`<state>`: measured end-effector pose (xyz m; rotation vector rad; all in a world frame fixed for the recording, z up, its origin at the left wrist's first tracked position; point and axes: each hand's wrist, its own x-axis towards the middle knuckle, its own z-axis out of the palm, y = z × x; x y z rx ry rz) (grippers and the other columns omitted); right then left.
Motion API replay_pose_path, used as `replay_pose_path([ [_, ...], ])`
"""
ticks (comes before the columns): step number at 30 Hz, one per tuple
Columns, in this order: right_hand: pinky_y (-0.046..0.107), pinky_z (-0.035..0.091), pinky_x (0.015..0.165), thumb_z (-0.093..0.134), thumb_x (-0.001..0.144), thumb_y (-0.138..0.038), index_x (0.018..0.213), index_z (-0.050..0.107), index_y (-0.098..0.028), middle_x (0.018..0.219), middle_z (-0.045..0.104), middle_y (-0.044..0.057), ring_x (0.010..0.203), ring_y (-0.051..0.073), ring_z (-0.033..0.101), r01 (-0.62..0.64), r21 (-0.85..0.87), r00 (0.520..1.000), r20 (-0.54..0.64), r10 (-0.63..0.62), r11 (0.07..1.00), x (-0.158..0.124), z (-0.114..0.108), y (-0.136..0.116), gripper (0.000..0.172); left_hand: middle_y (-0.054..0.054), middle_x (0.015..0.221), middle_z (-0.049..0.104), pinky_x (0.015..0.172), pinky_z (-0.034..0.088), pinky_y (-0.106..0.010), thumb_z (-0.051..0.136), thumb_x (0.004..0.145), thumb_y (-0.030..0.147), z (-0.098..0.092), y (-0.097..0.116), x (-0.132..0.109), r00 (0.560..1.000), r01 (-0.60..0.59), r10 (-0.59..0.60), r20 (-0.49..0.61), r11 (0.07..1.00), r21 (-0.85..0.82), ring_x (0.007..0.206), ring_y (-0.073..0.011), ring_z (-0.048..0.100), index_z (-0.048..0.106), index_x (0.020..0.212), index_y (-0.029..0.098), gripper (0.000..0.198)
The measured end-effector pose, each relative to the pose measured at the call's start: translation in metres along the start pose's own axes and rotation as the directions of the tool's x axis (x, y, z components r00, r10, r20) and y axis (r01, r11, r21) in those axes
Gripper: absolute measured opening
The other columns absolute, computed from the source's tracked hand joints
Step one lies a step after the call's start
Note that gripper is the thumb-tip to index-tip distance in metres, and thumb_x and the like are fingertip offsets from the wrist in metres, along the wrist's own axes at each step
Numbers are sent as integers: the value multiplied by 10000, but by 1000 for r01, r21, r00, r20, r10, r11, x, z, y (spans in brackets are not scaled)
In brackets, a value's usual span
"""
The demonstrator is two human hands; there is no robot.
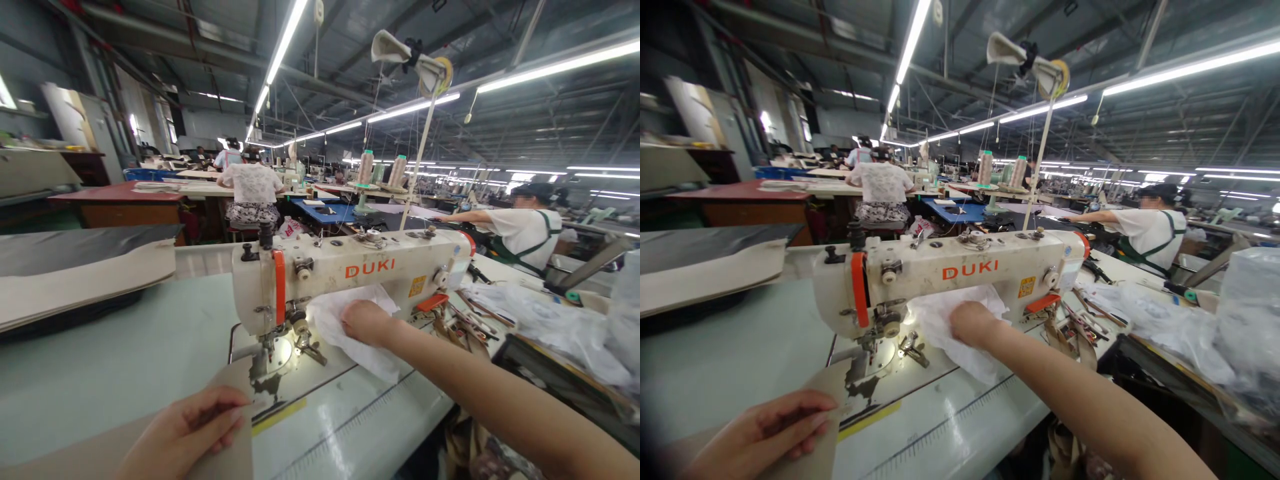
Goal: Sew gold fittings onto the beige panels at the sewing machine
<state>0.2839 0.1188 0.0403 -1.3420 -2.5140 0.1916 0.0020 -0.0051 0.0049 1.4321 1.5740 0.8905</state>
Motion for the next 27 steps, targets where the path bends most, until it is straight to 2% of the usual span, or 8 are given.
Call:
replay_pose_path([
  [3,284,420,653,566,657,-28,552,642,-124,662,680,109,701,230,623,-29,3,999,27,29,1000,-1,-7,2,162,4,523,629,520,491,-235,666,539,512,-1,-6,3,997,9,-7,72,999,-36,527,-177,573,709,734,234,342],
  [8,223,439,635,527,707,-41,764,710,-138,767,704,44,706,161,627,-91,143,995,-20,95,985,-16,-20,2,215,23,510,598,517,466,-241,656,545,507,1,-3,6,996,-26,28,85,999,-30,508,-168,543,693,720,237,325],
  [12,202,470,631,523,783,-124,895,704,-127,833,711,48,734,139,639,-75,344,995,-33,92,936,-34,-16,-21,213,22,556,603,567,464,-243,625,600,468,3,6,-1,997,-60,58,46,998,33,556,-168,556,687,729,215,292],
  [13,207,478,632,533,793,-164,897,705,-130,833,712,48,739,141,642,-56,437,997,-31,77,898,-38,-11,-31,204,21,573,607,583,464,-243,615,620,457,3,8,-3,997,-72,71,40,996,45,573,-168,562,686,734,208,283],
  [15,230,488,642,583,770,-228,865,717,-142,818,713,46,743,156,643,-15,667,999,-22,40,745,-43,6,-54,185,18,601,616,603,463,-244,594,660,438,5,11,-8,995,-99,97,35,994,50,596,-166,567,684,743,196,271],
  [17,254,488,669,624,728,-247,822,731,-161,801,712,39,746,166,639,-4,798,1000,0,7,603,-44,26,-77,166,14,616,621,609,461,-245,585,686,417,6,12,-11,993,-117,116,23,993,23,604,-162,566,681,753,186,259],
  [22,283,473,687,648,685,-269,796,741,-185,755,705,19,698,158,620,-55,920,998,64,-11,388,-32,61,-108,167,20,578,603,584,449,-243,607,682,374,4,11,-14,993,-117,116,-13,985,-127,562,-140,536,669,741,169,222],
  [27,278,457,700,715,654,-329,822,740,-188,732,686,0,675,135,593,-127,952,990,140,-26,278,-24,60,-105,220,32,537,578,563,432,-242,611,671,340,1,12,-13,994,-103,108,21,979,-176,533,-130,518,662,716,169,184],
])
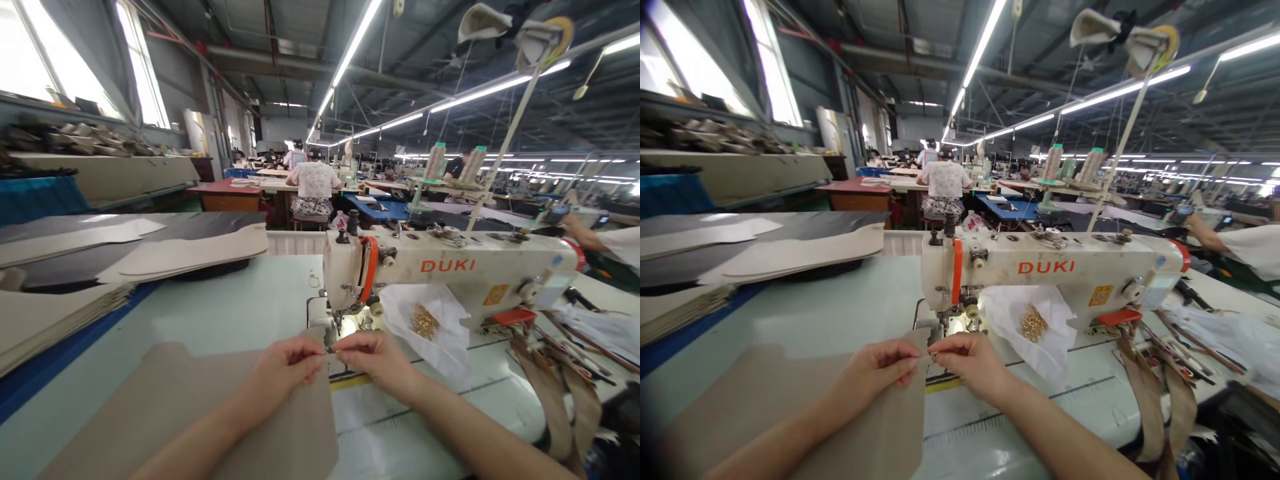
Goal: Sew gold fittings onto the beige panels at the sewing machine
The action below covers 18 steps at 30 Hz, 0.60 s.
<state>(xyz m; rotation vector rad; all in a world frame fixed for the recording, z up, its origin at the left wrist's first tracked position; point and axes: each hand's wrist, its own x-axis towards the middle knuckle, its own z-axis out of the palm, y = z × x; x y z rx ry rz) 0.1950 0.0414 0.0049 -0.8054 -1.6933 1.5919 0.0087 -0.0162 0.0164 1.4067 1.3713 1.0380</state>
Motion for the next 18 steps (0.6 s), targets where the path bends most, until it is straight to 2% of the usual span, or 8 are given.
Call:
replay_pose_path([
  [5,285,445,730,752,636,-376,832,741,-195,727,673,-8,675,123,572,-78,47,996,44,76,996,-1,-3,-6,267,40,529,566,555,424,-241,625,649,351,1,1,2,999,39,-37,27,998,-57,517,-119,509,652,703,158,202],
  [10,271,435,733,791,602,-358,836,743,-189,734,672,-1,656,103,563,-174,168,982,103,159,970,0,-1,-7,293,32,536,584,560,433,-246,648,645,383,-2,1,2,998,57,-54,44,995,-87,516,-118,525,643,713,149,243],
  [15,291,453,748,792,586,-353,818,742,-185,752,678,9,679,123,581,-181,155,980,116,164,971,5,6,-7,291,29,545,589,543,430,-239,673,641,401,-2,-1,3,994,71,-58,92,988,-139,503,-110,526,616,690,150,263],
  [18,289,453,743,777,589,-320,797,731,-186,743,671,-2,688,127,579,-138,98,989,71,131,986,9,9,-9,251,30,546,593,531,429,-238,678,630,402,-4,-2,3,996,75,-65,64,982,-174,492,-108,523,598,709,154,273],
])
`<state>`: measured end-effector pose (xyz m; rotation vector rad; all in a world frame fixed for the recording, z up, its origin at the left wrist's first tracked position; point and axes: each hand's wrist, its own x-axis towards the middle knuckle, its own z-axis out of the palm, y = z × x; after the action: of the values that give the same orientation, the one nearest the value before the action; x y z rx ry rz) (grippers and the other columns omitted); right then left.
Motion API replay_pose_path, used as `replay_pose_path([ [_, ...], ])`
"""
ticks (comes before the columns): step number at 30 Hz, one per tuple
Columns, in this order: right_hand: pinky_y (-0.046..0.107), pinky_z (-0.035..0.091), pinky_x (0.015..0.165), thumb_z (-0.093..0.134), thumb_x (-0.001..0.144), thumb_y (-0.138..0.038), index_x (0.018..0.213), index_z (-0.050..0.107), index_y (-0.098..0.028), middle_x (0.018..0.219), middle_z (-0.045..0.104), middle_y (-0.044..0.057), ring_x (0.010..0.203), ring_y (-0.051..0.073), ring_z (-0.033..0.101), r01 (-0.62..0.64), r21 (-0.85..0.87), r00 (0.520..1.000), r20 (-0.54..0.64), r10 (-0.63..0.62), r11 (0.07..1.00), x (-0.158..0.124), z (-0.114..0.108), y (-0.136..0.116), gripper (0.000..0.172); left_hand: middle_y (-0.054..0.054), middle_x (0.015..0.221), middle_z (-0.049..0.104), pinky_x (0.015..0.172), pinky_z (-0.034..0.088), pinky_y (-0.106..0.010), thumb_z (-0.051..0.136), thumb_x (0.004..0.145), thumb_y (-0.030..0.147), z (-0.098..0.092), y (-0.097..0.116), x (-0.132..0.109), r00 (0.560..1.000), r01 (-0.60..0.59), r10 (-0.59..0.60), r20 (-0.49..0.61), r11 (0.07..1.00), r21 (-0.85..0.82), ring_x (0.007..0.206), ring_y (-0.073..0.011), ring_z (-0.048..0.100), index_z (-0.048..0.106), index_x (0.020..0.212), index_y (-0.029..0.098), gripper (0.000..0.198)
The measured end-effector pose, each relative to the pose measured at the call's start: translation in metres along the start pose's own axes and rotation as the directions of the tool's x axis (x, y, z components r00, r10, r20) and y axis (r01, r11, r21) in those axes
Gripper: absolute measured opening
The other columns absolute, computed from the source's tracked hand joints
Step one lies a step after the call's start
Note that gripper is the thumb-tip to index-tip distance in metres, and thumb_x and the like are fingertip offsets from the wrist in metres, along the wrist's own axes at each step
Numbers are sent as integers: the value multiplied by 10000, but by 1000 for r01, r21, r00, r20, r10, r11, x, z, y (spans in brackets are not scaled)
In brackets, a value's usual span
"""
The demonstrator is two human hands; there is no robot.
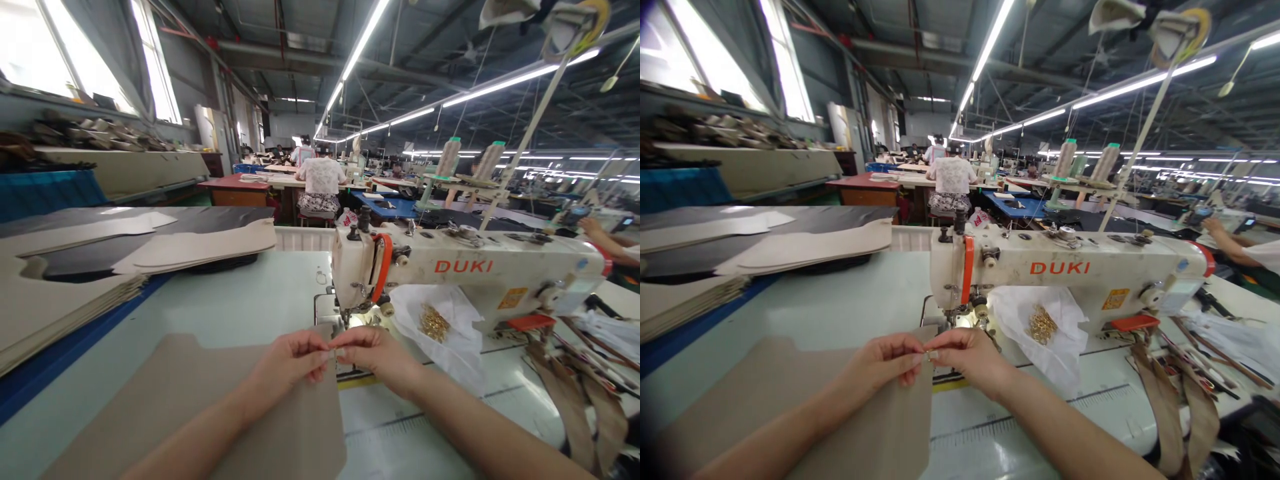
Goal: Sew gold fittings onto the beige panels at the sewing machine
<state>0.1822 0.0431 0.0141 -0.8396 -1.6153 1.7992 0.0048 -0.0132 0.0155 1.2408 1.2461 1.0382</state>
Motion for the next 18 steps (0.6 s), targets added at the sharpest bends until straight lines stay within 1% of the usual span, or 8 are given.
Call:
replay_pose_path([
  [3,284,456,721,736,626,-315,783,718,-183,704,653,-7,686,133,583,66,-46,995,-69,-69,997,1,2,-1,206,34,544,594,519,426,-237,669,615,365,-1,2,-1,998,2,-2,-62,1000,-5,484,-107,521,582,712,162,242],
  [6,286,473,703,688,677,-341,785,707,-182,683,650,0,689,144,609,72,-33,995,-66,-74,997,1,5,2,194,47,509,573,506,416,-231,650,602,329,0,5,-2,995,8,-5,-104,1000,26,470,-106,510,573,676,167,193],
  [8,283,484,685,720,640,-351,749,693,-181,657,647,-8,662,143,620,47,-9,997,-62,-47,999,3,10,5,204,49,499,568,501,411,-226,645,605,327,0,7,-3,993,16,-9,-119,998,59,473,-107,508,573,651,169,180],
  [11,283,496,664,800,525,-384,682,661,-170,611,631,-26,620,140,623,15,59,998,-59,-12,998,10,16,11,300,42,504,583,502,415,-215,667,611,355,0,10,-4,992,31,-22,-128,997,68,479,-105,512,586,639,167,207],
  [14,301,507,682,819,495,-435,700,656,-162,616,634,-23,633,151,639,8,160,998,-62,2,987,14,16,12,378,1,555,635,534,463,-234,688,613,423,1,14,-4,984,68,-77,-161,996,-64,523,-131,565,609,675,158,283],
  [16,317,513,706,822,488,-459,722,658,-161,642,644,-17,657,160,652,22,229,997,-76,-5,973,14,15,11,413,-30,612,672,572,502,-264,715,575,455,3,16,-3,970,111,-145,-195,978,-176,565,-159,603,623,712,154,343],
  [18,332,519,729,830,471,-469,730,659,-159,667,652,-9,687,172,664,32,280,996,-91,-7,959,13,15,11,439,-44,671,701,616,528,-286,751,511,466,4,13,-1,959,167,-211,-192,961,-220,612,-183,630,638,770,160,417],
])
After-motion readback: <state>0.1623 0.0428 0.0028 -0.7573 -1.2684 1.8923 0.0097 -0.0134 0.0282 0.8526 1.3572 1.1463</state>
